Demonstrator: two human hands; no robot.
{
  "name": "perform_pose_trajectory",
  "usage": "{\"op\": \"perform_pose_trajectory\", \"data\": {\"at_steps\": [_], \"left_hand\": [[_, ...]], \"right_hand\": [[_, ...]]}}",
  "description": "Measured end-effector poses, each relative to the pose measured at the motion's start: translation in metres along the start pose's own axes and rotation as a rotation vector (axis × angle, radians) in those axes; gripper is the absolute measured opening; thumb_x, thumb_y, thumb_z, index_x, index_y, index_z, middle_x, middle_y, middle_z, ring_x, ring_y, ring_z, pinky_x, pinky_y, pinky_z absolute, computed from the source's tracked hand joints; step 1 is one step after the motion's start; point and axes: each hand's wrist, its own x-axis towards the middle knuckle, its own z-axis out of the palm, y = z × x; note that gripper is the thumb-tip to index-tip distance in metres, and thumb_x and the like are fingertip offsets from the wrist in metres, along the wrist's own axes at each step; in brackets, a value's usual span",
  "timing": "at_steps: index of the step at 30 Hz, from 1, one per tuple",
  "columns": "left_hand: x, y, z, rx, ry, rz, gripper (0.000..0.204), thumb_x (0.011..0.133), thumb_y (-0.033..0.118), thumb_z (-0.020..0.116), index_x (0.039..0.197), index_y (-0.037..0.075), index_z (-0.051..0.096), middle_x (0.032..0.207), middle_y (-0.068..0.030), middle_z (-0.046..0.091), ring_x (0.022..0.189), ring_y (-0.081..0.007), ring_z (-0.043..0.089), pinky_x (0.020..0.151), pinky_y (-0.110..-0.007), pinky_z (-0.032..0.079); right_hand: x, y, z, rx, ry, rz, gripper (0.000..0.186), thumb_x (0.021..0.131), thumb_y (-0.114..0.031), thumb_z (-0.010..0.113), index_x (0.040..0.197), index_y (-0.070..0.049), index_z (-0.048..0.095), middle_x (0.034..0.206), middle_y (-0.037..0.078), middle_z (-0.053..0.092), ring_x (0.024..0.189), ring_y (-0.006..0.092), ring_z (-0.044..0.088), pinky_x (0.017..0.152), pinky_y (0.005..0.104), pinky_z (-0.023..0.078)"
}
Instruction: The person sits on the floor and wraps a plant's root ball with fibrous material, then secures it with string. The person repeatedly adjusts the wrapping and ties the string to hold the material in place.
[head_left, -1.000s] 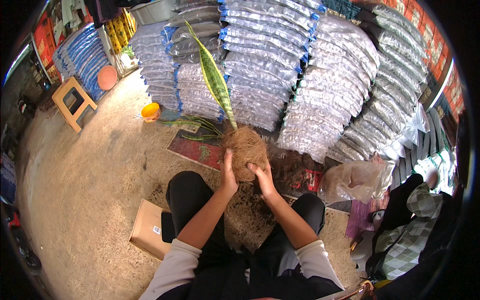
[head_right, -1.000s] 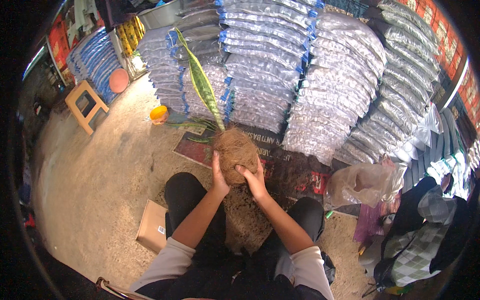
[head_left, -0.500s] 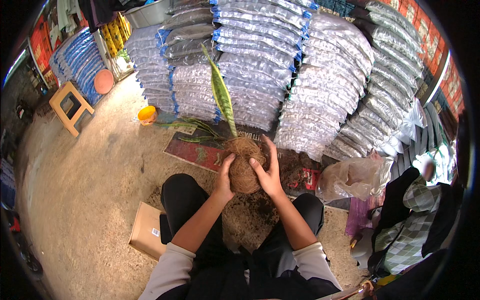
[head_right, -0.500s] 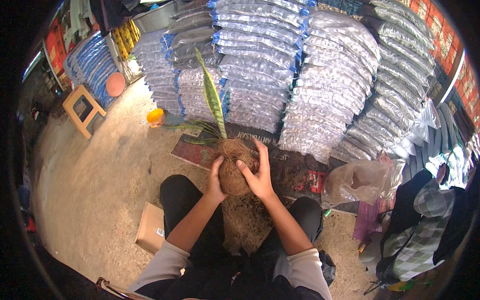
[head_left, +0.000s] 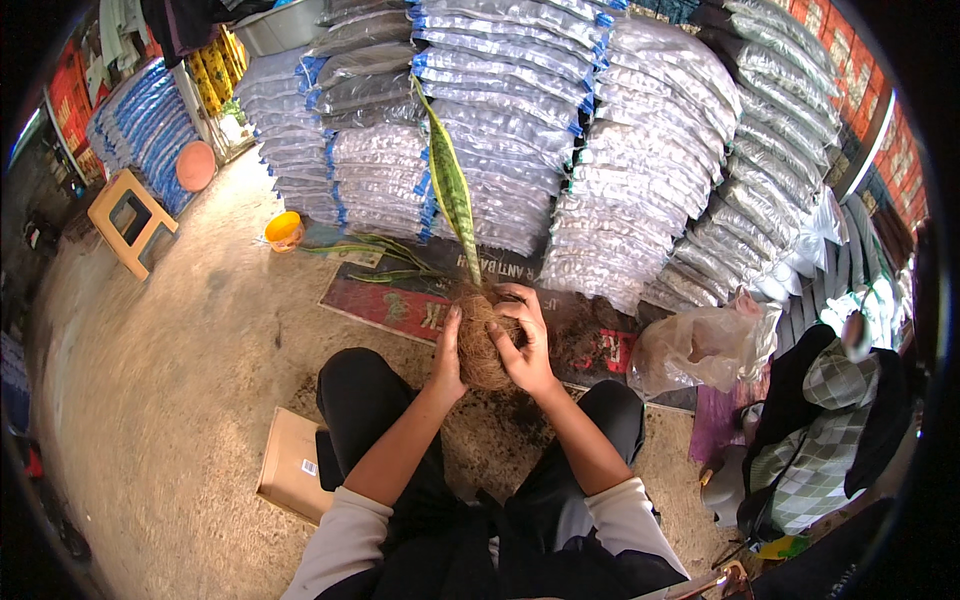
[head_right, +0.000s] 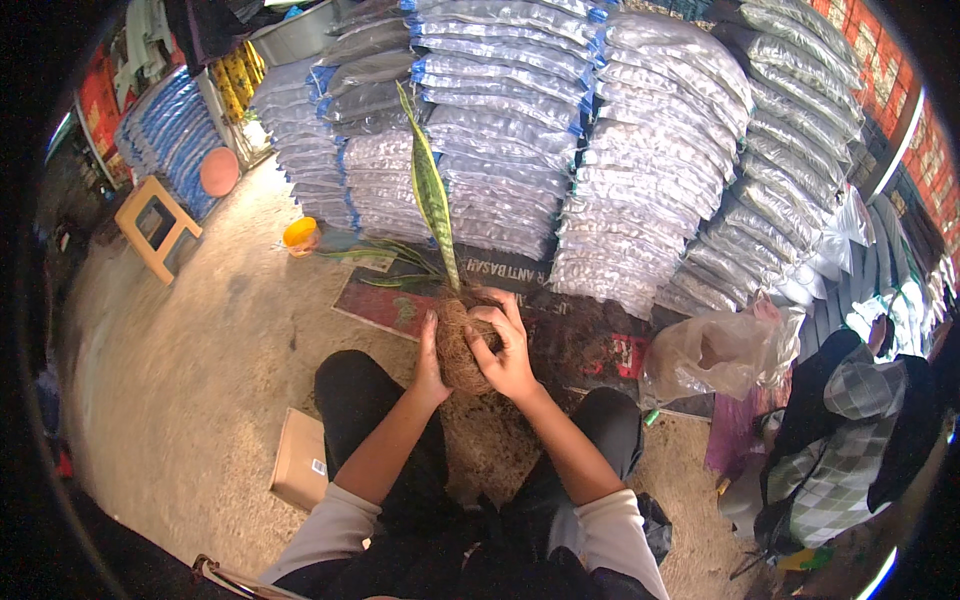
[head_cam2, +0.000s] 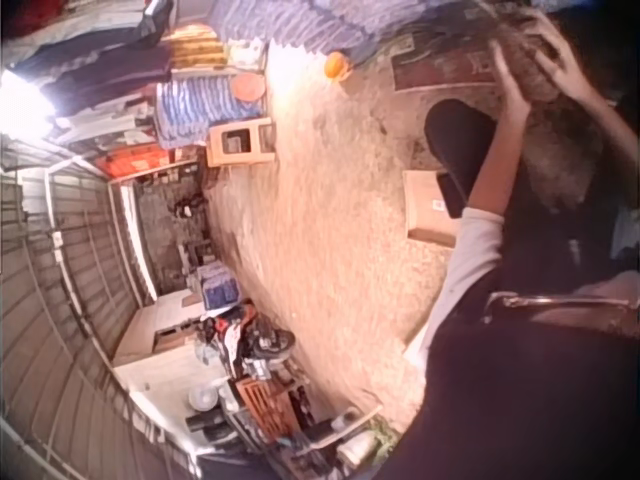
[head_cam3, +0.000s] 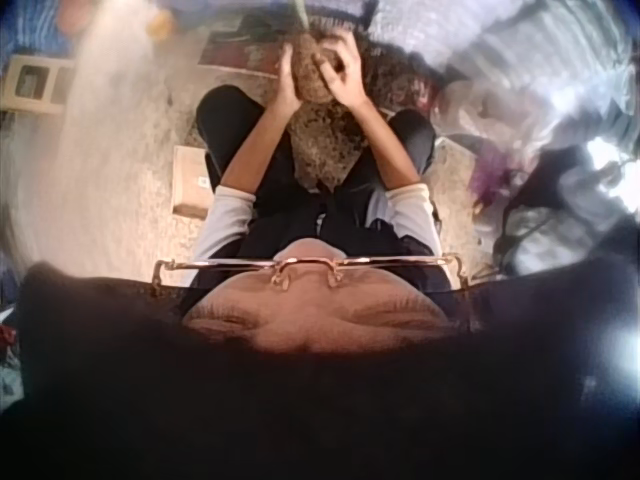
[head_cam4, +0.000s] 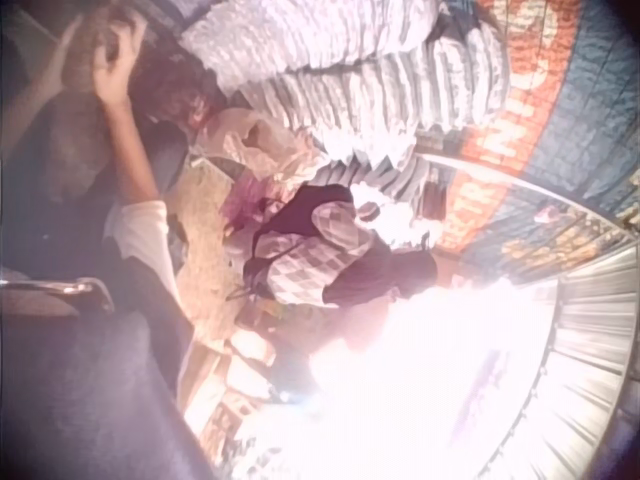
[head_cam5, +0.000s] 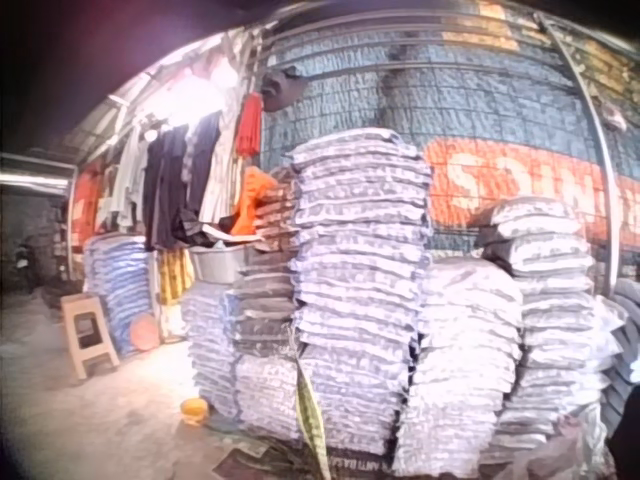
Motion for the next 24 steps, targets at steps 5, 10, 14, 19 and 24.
{"op": "perform_pose_trajectory", "data": {"at_steps": [5,10,14,19,24], "left_hand": [[0.005,-0.001,-0.005,-0.027,-0.015,0.007,0.048,0.088,0.047,0.038,0.118,0.009,0.042,0.108,-0.0067,0.051,0.099,-0.0197,0.053,0.081,-0.037,0.047],[-0.001,0.001,-0.002,-0.007,-0.008,-0.047,0.054,0.086,0.054,0.030,0.121,0.014,0.042,0.113,-0.0059,0.049,0.103,-0.0195,0.052,0.082,-0.039,0.048],[0.004,-0.004,-0.018,-0.025,-0.041,-0.037,0.052,0.087,0.053,0.029,0.120,0.015,0.043,0.111,-0.0054,0.049,0.101,-0.0183,0.053,0.080,-0.038,0.048],[0.006,-0.006,-0.003,0.071,0.028,-0.022,0.045,0.088,0.048,0.032,0.115,0.015,0.047,0.108,-0.0045,0.052,0.097,-0.0162,0.054,0.079,-0.035,0.048],[0.008,-0.020,0.017,-0.040,0.025,-0.119,0.047,0.088,0.048,0.035,0.119,0.013,0.043,0.105,-0.0042,0.050,0.098,-0.0172,0.053,0.078,-0.035,0.048]], "right_hand": [[0.003,-0.006,0.005,-0.022,-0.044,0.025,0.020,0.076,0.000,0.055,0.096,-0.001,0.054,0.111,0.016,0.048,0.104,0.0322,0.046,0.089,0.0383,0.035],[0.000,-0.004,0.005,-0.037,-0.099,0.007,0.017,0.075,-0.002,0.056,0.091,0.000,0.058,0.111,0.016,0.049,0.105,0.0296,0.047,0.088,0.0383,0.037],[0.001,-0.007,0.004,-0.064,-0.111,-0.039,0.019,0.073,-0.004,0.057,0.092,-0.003,0.058,0.113,0.015,0.047,0.106,0.0314,0.046,0.088,0.0395,0.037],[0.002,-0.018,-0.002,-0.087,-0.002,0.021,0.017,0.073,-0.001,0.057,0.090,-0.001,0.057,0.107,0.017,0.051,0.103,0.0304,0.049,0.087,0.0373,0.038],[-0.003,-0.019,-0.024,-0.144,0.005,0.020,0.017,0.073,-0.001,0.056,0.090,0.000,0.057,0.107,0.017,0.051,0.100,0.0312,0.049,0.086,0.0373,0.038]]}}
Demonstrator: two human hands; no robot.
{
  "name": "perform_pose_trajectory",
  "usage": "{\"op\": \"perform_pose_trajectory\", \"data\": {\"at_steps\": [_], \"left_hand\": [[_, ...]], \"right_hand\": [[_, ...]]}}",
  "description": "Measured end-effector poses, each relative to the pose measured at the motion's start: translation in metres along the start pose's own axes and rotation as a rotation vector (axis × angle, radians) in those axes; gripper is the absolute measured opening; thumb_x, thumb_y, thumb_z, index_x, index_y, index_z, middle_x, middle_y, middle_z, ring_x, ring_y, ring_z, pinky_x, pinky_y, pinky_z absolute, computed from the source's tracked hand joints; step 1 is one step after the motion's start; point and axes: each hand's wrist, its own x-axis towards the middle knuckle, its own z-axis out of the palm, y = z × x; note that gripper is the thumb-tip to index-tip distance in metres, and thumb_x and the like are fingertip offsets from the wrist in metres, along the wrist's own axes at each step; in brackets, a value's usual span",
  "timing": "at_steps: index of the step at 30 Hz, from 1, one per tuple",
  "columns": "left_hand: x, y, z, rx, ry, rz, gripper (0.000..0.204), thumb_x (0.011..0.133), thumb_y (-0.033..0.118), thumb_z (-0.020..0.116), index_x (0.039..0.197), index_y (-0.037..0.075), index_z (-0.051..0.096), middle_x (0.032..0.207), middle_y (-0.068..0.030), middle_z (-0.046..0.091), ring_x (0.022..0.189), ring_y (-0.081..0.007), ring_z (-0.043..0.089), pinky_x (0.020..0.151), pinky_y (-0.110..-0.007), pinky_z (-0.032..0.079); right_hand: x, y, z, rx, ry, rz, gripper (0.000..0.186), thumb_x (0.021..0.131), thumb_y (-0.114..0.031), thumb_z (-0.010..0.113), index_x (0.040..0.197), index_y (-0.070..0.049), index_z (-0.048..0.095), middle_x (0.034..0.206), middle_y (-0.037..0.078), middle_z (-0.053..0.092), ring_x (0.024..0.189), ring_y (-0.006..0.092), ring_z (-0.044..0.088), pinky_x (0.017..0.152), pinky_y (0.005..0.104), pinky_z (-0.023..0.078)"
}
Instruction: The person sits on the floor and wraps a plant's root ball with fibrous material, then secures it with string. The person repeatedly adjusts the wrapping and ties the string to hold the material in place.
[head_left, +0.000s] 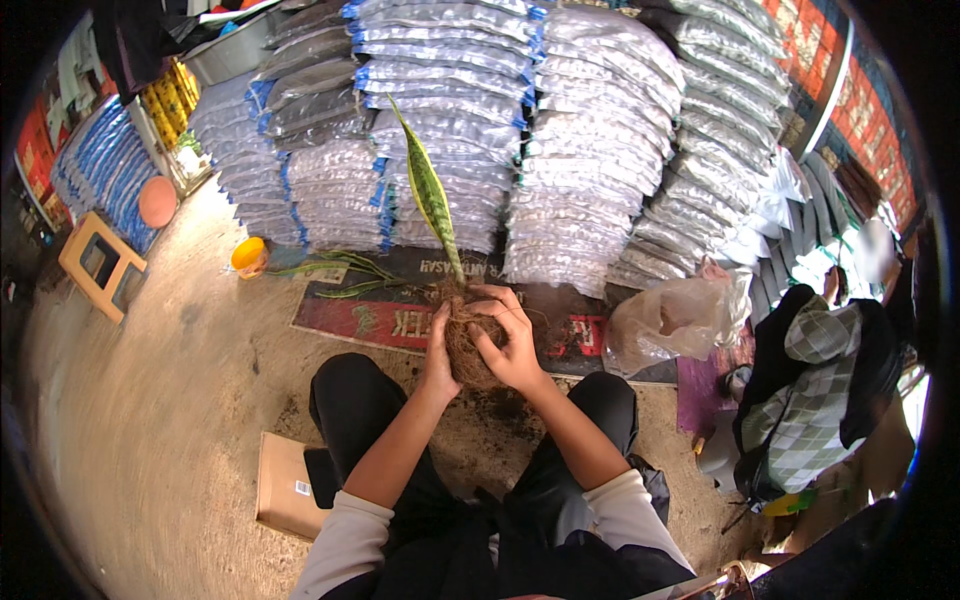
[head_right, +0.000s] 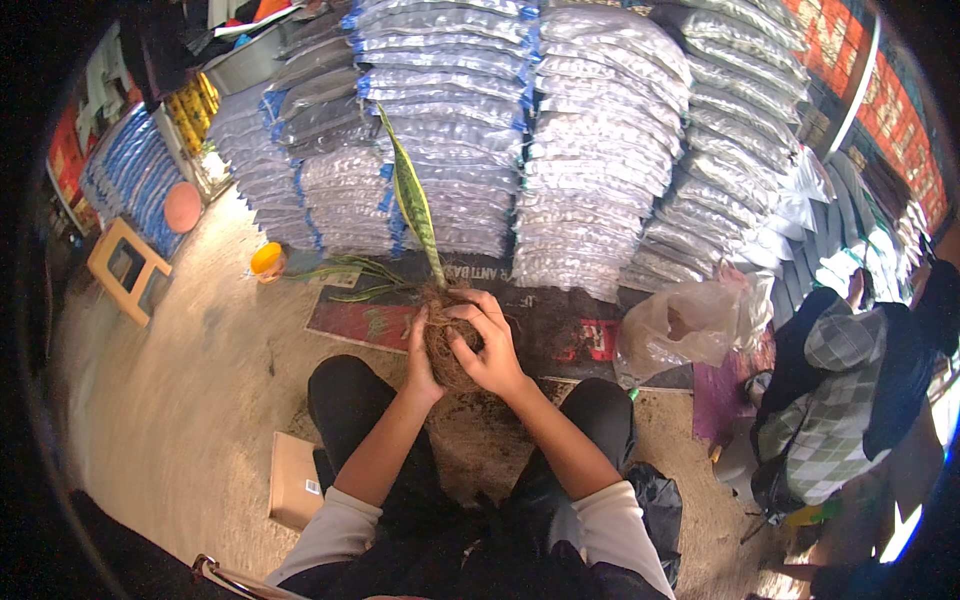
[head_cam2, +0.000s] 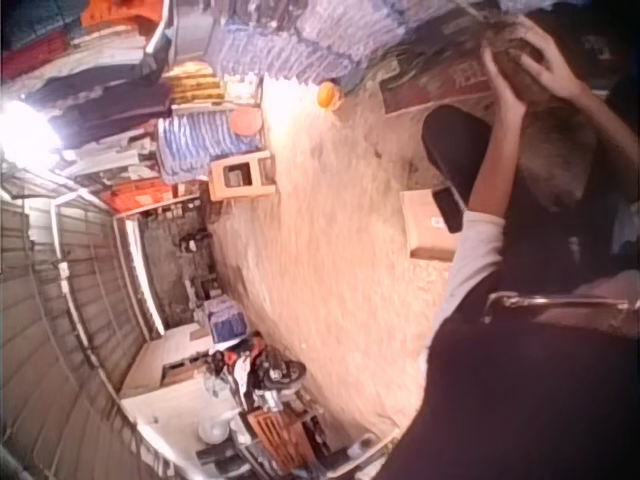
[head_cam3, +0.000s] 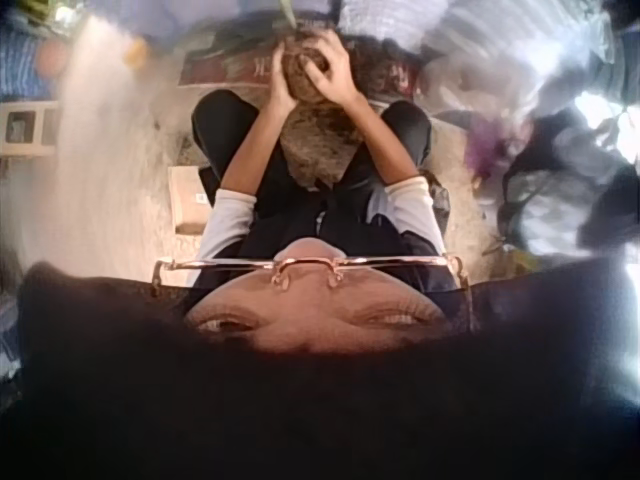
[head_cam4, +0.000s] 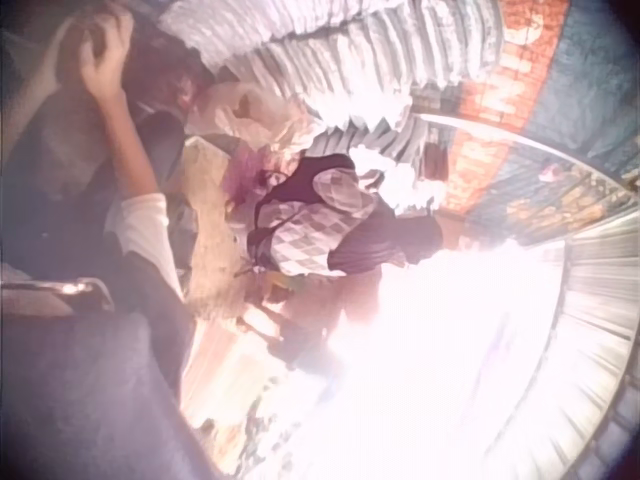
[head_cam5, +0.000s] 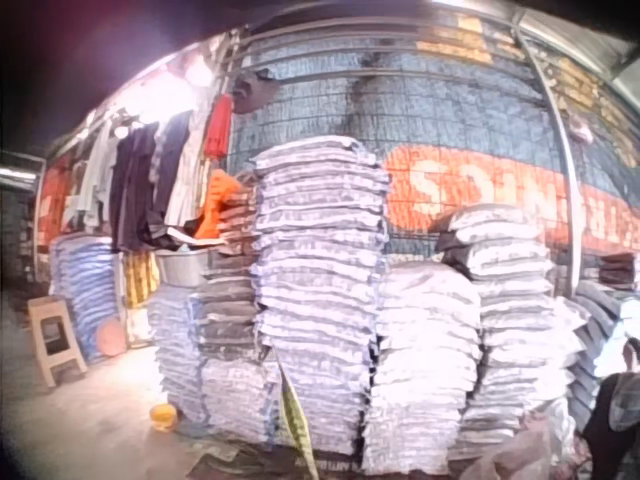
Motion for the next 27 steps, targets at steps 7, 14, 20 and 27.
{"op": "perform_pose_trajectory", "data": {"at_steps": [7,14,20,27], "left_hand": [[0.005,-0.019,0.010,-0.062,-0.202,-0.016,0.048,0.086,0.050,0.035,0.117,0.014,0.044,0.109,-0.0053,0.050,0.098,-0.0192,0.054,0.080,-0.038,0.048],[0.008,-0.018,0.001,-0.011,-0.179,-0.041,0.045,0.086,0.046,0.038,0.115,0.011,0.045,0.109,-0.0060,0.051,0.097,-0.0196,0.054,0.081,-0.038,0.047],[-0.001,-0.007,0.012,0.011,-0.102,-0.047,0.043,0.086,0.041,0.039,0.113,0.009,0.047,0.106,-0.0073,0.053,0.097,-0.0204,0.054,0.081,-0.037,0.046],[-0.002,0.003,0.017,0.000,-0.076,-0.003,0.048,0.083,0.044,0.040,0.113,0.007,0.047,0.106,-0.0084,0.054,0.097,-0.0222,0.053,0.083,-0.040,0.045]], "right_hand": [[-0.004,-0.006,-0.024,-0.066,-0.021,0.001,0.018,0.073,0.000,0.055,0.090,-0.001,0.061,0.108,0.015,0.050,0.102,0.0287,0.049,0.086,0.0355,0.038],[-0.005,-0.005,-0.020,-0.052,-0.018,-0.007,0.018,0.071,0.001,0.055,0.089,-0.001,0.056,0.107,0.015,0.049,0.103,0.0302,0.047,0.088,0.0364,0.037],[-0.003,-0.002,-0.017,0.058,0.019,0.057,0.038,0.065,-0.006,0.058,0.101,-0.001,0.047,0.108,0.017,0.048,0.104,0.0327,0.046,0.089,0.0385,0.035],[0.004,-0.001,-0.029,0.069,0.128,0.009,0.045,0.066,-0.015,0.059,0.107,-0.001,0.047,0.113,0.018,0.046,0.108,0.0300,0.043,0.092,0.0388,0.033]]}}
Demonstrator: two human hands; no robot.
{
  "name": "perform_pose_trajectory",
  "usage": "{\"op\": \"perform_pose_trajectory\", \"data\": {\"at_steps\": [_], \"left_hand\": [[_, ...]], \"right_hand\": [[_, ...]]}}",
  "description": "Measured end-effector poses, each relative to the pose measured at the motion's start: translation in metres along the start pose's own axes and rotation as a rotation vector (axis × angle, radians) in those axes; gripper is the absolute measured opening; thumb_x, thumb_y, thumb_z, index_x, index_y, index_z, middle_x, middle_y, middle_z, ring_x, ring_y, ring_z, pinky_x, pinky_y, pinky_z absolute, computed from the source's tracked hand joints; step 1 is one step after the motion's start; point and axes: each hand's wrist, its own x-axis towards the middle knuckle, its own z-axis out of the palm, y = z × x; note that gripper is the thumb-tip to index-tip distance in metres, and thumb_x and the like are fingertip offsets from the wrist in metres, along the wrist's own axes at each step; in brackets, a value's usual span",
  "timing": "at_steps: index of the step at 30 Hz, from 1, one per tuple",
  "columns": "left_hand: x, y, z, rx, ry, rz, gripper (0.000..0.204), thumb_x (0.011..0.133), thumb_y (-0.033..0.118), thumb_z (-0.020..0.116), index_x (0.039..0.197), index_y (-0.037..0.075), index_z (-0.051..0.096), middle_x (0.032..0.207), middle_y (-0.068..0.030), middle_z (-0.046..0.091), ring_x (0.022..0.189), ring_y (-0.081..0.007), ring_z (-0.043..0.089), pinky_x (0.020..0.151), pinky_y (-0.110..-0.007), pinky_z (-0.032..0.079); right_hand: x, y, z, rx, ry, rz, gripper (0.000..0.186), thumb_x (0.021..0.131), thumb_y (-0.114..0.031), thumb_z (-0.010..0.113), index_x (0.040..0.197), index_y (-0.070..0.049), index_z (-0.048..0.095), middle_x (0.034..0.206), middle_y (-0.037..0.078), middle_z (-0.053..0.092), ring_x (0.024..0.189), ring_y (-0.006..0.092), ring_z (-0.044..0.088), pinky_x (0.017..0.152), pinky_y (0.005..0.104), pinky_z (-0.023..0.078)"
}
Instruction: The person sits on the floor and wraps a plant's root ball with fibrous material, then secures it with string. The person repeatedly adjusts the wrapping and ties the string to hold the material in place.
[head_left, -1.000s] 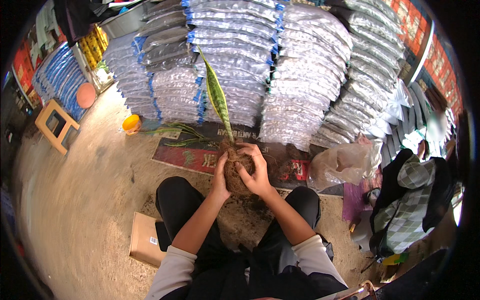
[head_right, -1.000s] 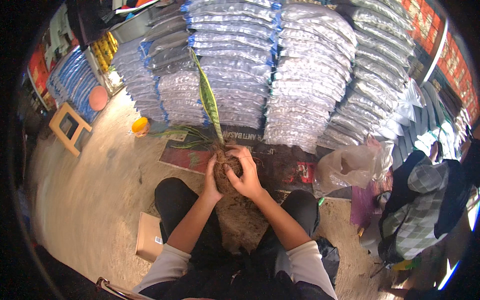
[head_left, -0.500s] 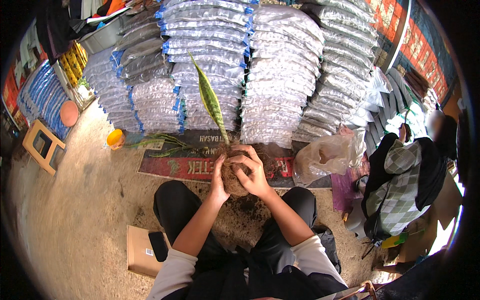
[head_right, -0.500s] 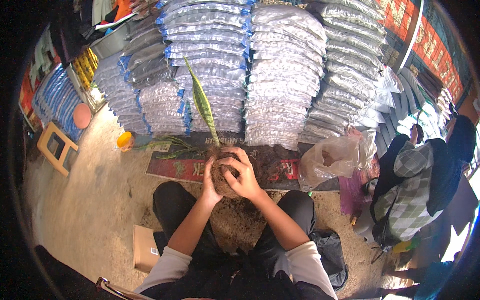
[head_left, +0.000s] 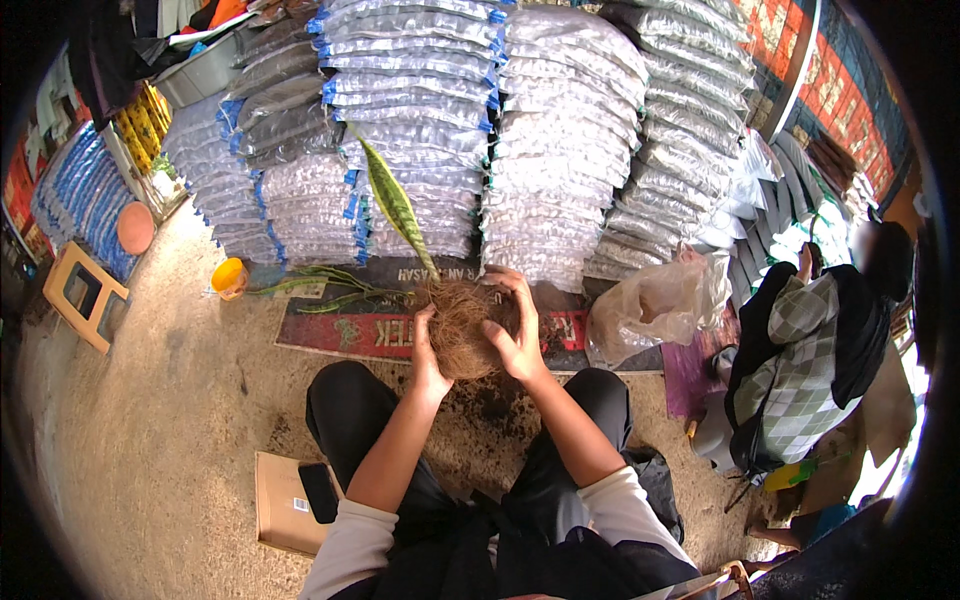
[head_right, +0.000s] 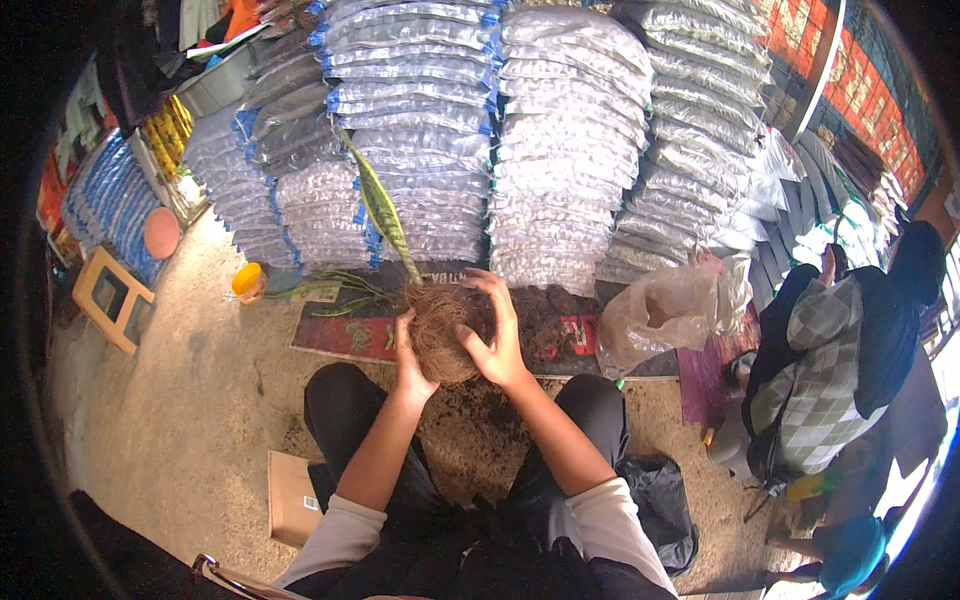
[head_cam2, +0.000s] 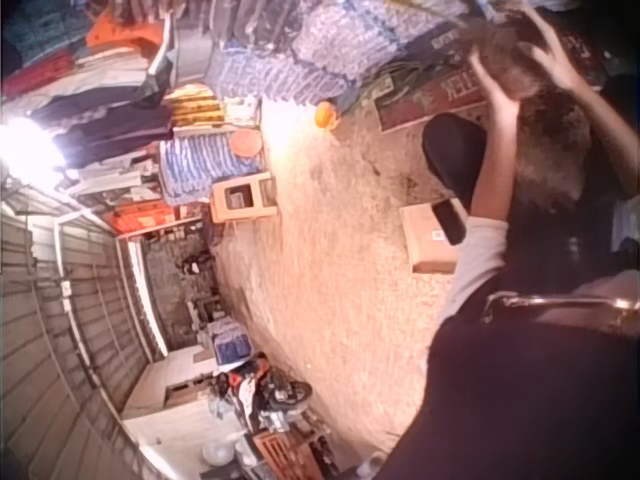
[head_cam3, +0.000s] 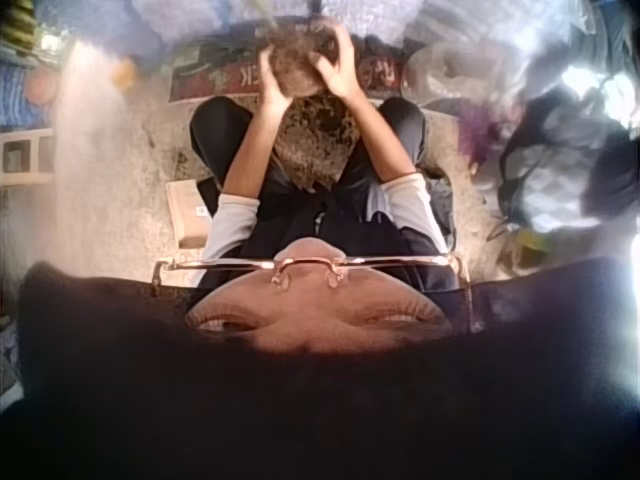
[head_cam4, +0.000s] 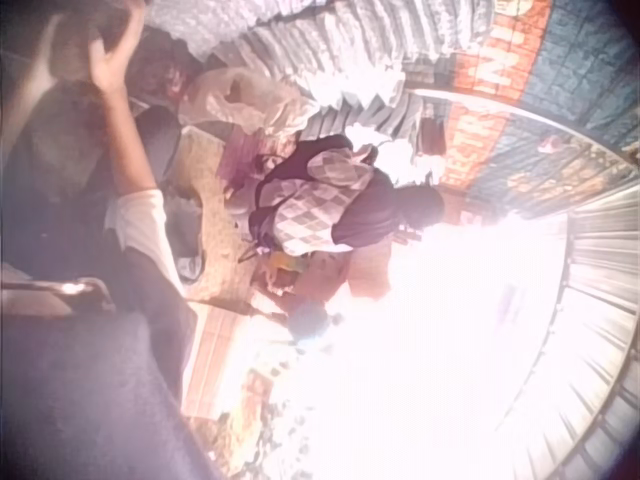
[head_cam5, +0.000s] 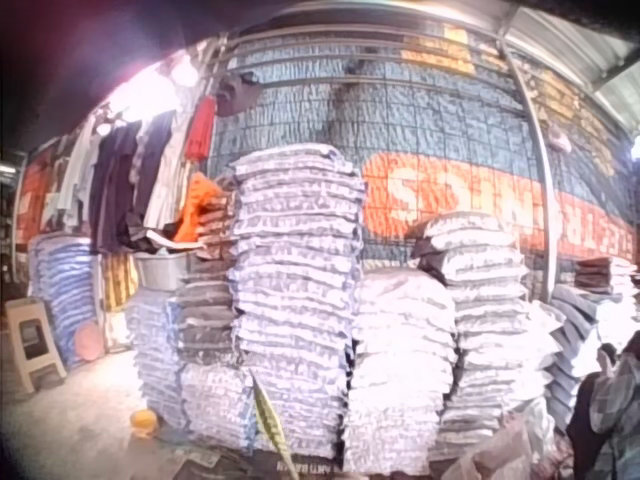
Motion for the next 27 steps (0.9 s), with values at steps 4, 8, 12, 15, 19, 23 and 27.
{"op": "perform_pose_trajectory", "data": {"at_steps": [4,8,12,15,19,23,27], "left_hand": [[0.003,0.001,0.006,-0.003,0.038,-0.020,0.049,0.082,0.045,0.041,0.112,0.007,0.048,0.108,-0.0088,0.054,0.098,-0.0227,0.054,0.084,-0.040,0.044],[0.006,-0.009,0.015,-0.018,0.006,-0.045,0.048,0.083,0.045,0.040,0.112,0.007,0.049,0.107,-0.0084,0.054,0.097,-0.0223,0.055,0.084,-0.040,0.044],[0.017,-0.029,0.017,-0.013,-0.056,-0.045,0.046,0.085,0.043,0.038,0.112,0.007,0.049,0.106,-0.0079,0.055,0.096,-0.0215,0.055,0.084,-0.039,0.046],[0.021,-0.036,0.020,-0.028,-0.094,-0.084,0.046,0.086,0.043,0.037,0.112,0.007,0.048,0.107,-0.0080,0.055,0.096,-0.0211,0.056,0.083,-0.039,0.047],[0.020,-0.032,0.020,-0.031,-0.065,-0.093,0.047,0.086,0.044,0.037,0.113,0.007,0.047,0.108,-0.0078,0.055,0.096,-0.0208,0.056,0.083,-0.039,0.047],[0.019,-0.021,0.008,-0.008,-0.059,-0.017,0.047,0.086,0.044,0.036,0.114,0.008,0.047,0.108,-0.0066,0.054,0.097,-0.0206,0.055,0.083,-0.038,0.047],[0.016,-0.013,-0.012,0.052,-0.018,0.139,0.046,0.087,0.043,0.035,0.117,0.009,0.045,0.113,-0.0046,0.051,0.106,-0.0189,0.049,0.091,-0.035,0.039]], "right_hand": [[-0.006,0.001,-0.003,0.022,0.190,0.170,0.032,0.076,-0.009,0.057,0.106,-0.002,0.047,0.113,0.016,0.046,0.108,0.0284,0.043,0.092,0.0369,0.033],[-0.011,0.000,-0.015,-0.052,0.211,0.186,0.030,0.076,-0.009,0.057,0.104,-0.002,0.048,0.113,0.016,0.045,0.108,0.0284,0.043,0.093,0.0364,0.032],[-0.013,-0.007,-0.026,-0.117,0.249,0.189,0.029,0.075,-0.007,0.057,0.102,-0.002,0.048,0.113,0.017,0.045,0.109,0.0285,0.042,0.094,0.0365,0.031],[-0.016,-0.003,-0.033,-0.139,0.271,0.197,0.030,0.075,-0.006,0.057,0.103,-0.002,0.048,0.114,0.017,0.045,0.109,0.0287,0.042,0.094,0.0367,0.031],[-0.013,-0.002,-0.030,-0.186,0.256,0.173,0.032,0.074,-0.007,0.058,0.104,-0.001,0.048,0.115,0.018,0.045,0.109,0.0310,0.042,0.094,0.0379,0.031],[-0.008,-0.012,-0.013,-0.440,0.065,-0.061,0.040,0.076,-0.017,0.056,0.112,-0.001,0.048,0.124,0.020,0.040,0.113,0.0370,0.038,0.095,0.0439,0.029],[-0.003,-0.016,0.025,-0.611,-0.280,-0.112,0.050,0.081,-0.029,0.048,0.123,-0.003,0.043,0.132,0.015,0.036,0.122,0.0360,0.030,0.101,0.0506,0.013]]}}
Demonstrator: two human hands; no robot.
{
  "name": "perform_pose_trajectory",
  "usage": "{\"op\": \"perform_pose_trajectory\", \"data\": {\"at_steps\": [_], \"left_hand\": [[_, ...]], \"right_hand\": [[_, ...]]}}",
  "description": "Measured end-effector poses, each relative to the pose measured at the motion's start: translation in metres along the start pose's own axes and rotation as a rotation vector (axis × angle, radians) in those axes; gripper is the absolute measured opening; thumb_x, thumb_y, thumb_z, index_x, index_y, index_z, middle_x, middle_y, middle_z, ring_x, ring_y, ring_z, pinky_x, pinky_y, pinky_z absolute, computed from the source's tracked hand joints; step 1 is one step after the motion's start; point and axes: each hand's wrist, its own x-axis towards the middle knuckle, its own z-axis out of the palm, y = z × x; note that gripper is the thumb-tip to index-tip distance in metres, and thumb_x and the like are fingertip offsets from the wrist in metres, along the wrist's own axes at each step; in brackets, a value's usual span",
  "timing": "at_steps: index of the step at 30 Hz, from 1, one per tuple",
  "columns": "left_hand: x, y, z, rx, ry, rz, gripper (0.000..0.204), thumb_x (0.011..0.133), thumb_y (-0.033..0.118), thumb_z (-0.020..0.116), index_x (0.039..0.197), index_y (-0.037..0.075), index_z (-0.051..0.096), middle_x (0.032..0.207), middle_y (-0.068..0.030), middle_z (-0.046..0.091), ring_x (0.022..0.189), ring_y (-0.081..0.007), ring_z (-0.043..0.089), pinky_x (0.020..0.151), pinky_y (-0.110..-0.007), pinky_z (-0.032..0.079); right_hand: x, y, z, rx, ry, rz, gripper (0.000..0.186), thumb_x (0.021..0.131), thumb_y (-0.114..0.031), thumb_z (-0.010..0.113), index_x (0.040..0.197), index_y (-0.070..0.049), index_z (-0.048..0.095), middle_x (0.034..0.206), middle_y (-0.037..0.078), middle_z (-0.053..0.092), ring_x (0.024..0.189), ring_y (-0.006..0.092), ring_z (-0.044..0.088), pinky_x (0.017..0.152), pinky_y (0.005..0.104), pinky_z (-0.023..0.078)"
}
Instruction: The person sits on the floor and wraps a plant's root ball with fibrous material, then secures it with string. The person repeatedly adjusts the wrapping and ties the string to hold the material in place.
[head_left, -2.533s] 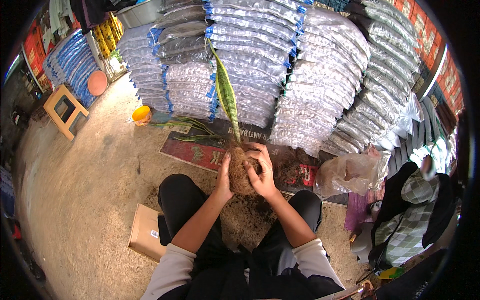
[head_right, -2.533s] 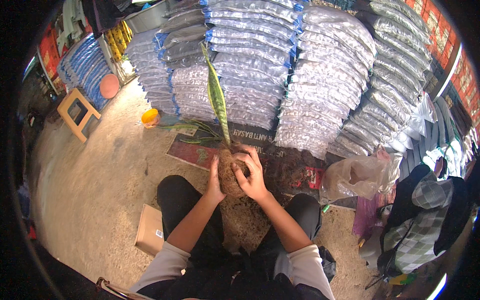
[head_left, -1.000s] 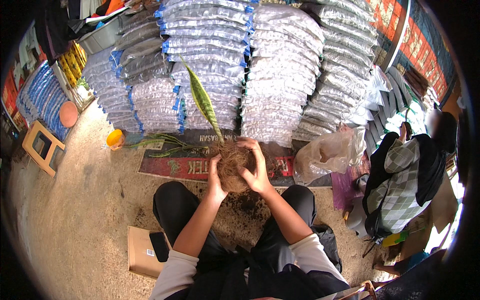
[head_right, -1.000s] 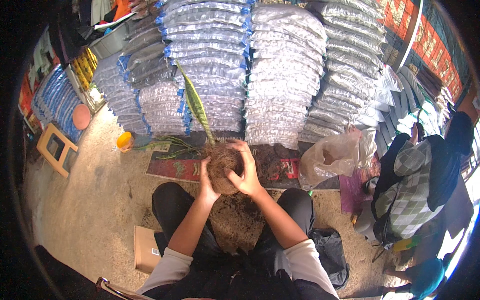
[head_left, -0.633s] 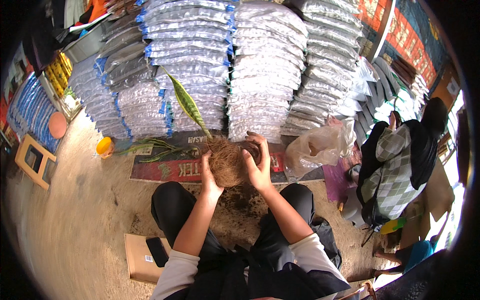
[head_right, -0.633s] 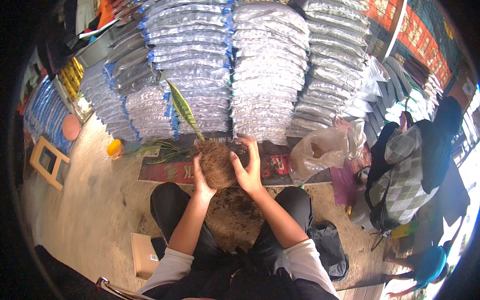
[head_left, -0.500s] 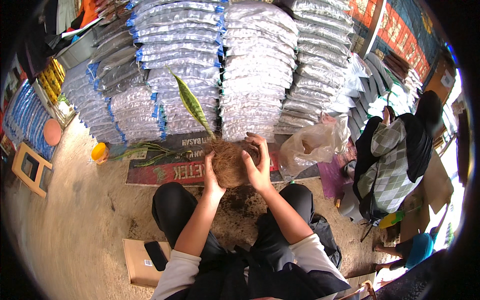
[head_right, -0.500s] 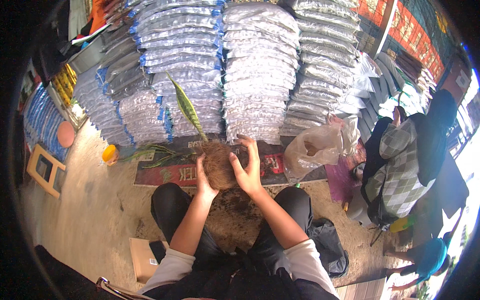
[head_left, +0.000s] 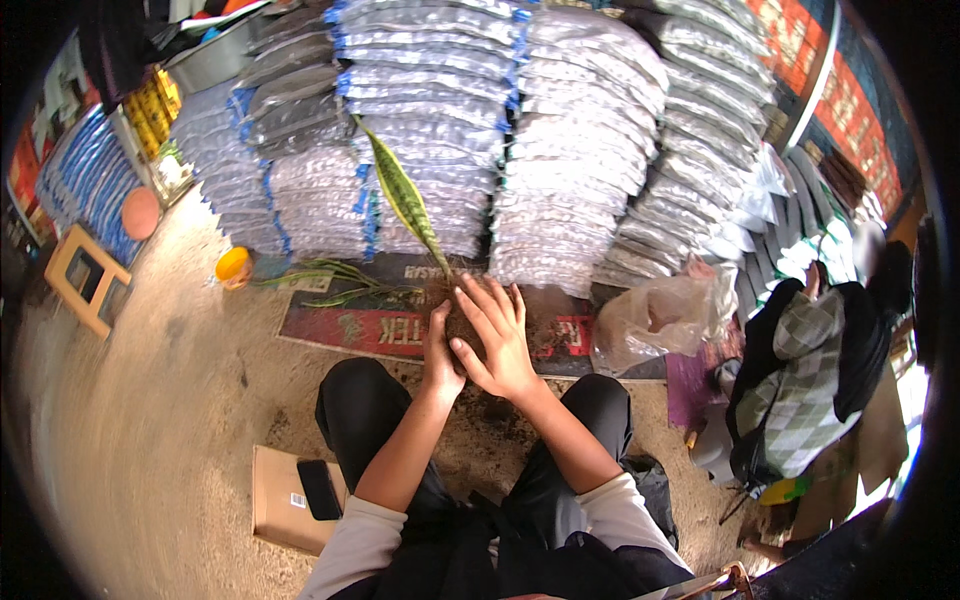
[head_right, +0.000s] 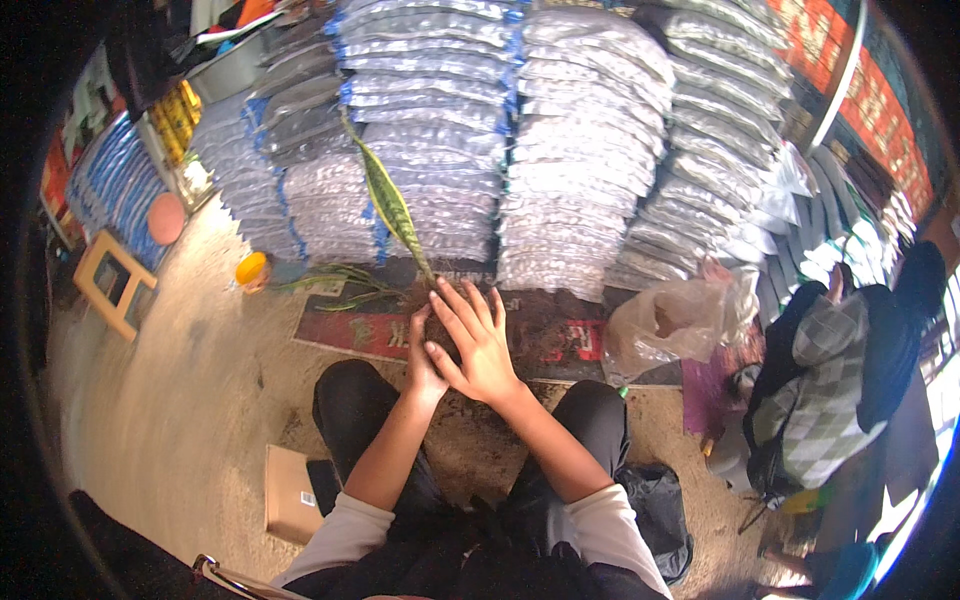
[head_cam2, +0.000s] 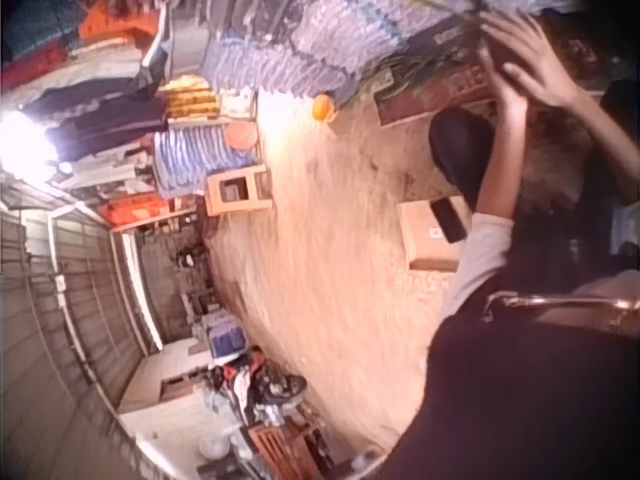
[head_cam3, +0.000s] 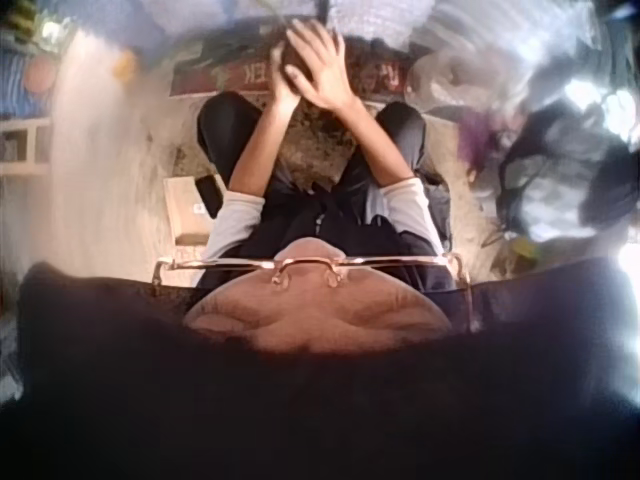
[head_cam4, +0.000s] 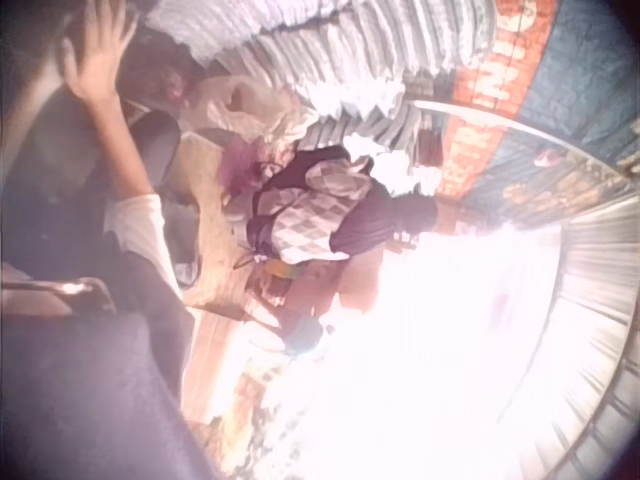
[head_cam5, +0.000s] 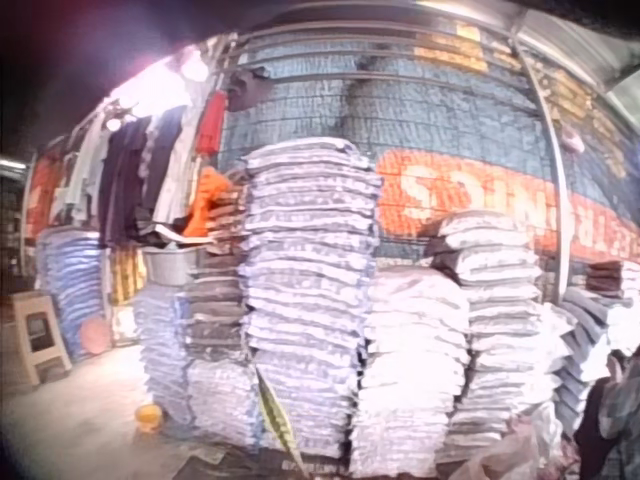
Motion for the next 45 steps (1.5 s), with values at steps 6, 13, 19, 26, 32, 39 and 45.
{"op": "perform_pose_trajectory", "data": {"at_steps": [6,13,19,26,32,39,45], "left_hand": [[-0.004,0.034,-0.024,-0.051,0.197,0.034,0.042,0.085,0.038,0.043,0.113,0.007,0.047,0.107,-0.0068,0.054,0.098,-0.0203,0.054,0.085,-0.037,0.043],[-0.012,0.065,-0.052,0.081,0.392,0.087,0.046,0.082,0.040,0.046,0.114,0.007,0.046,0.109,-0.0080,0.051,0.101,-0.0212,0.053,0.083,-0.038,0.045],[-0.021,0.077,-0.050,-0.061,0.323,0.087,0.053,0.080,0.042,0.051,0.118,0.006,0.043,0.113,-0.0097,0.047,0.105,-0.0227,0.050,0.084,-0.041,0.044],[-0.029,0.084,-0.045,-0.035,0.315,0.013,0.053,0.081,0.043,0.049,0.120,0.007,0.041,0.113,-0.0091,0.047,0.105,-0.0226,0.050,0.084,-0.041,0.044],[-0.031,0.083,-0.036,-0.077,0.280,-0.004,0.051,0.081,0.045,0.045,0.118,0.010,0.042,0.112,-0.0086,0.049,0.104,-0.0230,0.051,0.082,-0.041,0.045],[-0.028,0.082,-0.037,-0.079,0.290,0.038,0.050,0.084,0.046,0.040,0.119,0.011,0.043,0.114,-0.0080,0.049,0.105,-0.0220,0.050,0.085,-0.040,0.044],[-0.013,0.063,-0.071,-0.081,0.258,0.250,0.048,0.088,0.043,0.032,0.123,0.012,0.041,0.117,-0.0078,0.048,0.109,-0.0216,0.047,0.092,-0.038,0.038]], "right_hand": [[0.021,0.014,0.037,0.694,0.104,0.263,0.033,0.086,-0.016,0.045,0.114,0.001,0.047,0.125,0.016,0.044,0.117,0.0266,0.039,0.099,0.0368,0.024],[0.064,0.004,0.064,0.860,-0.276,0.534,0.032,0.084,-0.021,0.055,0.103,0.004,0.053,0.100,0.012,0.056,0.099,0.0174,0.049,0.087,0.0294,0.036],[0.088,-0.010,0.080,0.881,-0.053,0.439,0.015,0.080,-0.008,0.057,0.090,0.003,0.055,0.092,0.007,0.058,0.088,0.0130,0.053,0.080,0.0272,0.040],[0.107,0.003,0.090,0.888,-0.451,0.620,0.037,0.084,-0.021,0.054,0.112,0.003,0.051,0.109,0.012,0.056,0.100,0.0181,0.051,0.089,0.0292,0.037],[0.104,0.011,0.080,0.869,-0.566,0.483,0.027,0.082,-0.021,0.058,0.096,0.002,0.060,0.094,0.010,0.062,0.089,0.0156,0.054,0.081,0.0303,0.041],[0.091,-0.012,0.065,0.640,-0.145,0.265,0.024,0.082,-0.013,0.056,0.100,0.003,0.057,0.093,0.012,0.060,0.089,0.0178,0.055,0.080,0.0290,0.041],[0.056,-0.050,0.070,0.186,-0.345,-0.102,0.046,0.086,-0.023,0.049,0.124,0.001,0.040,0.132,0.019,0.034,0.123,0.0323,0.031,0.102,0.0418,0.022]]}}
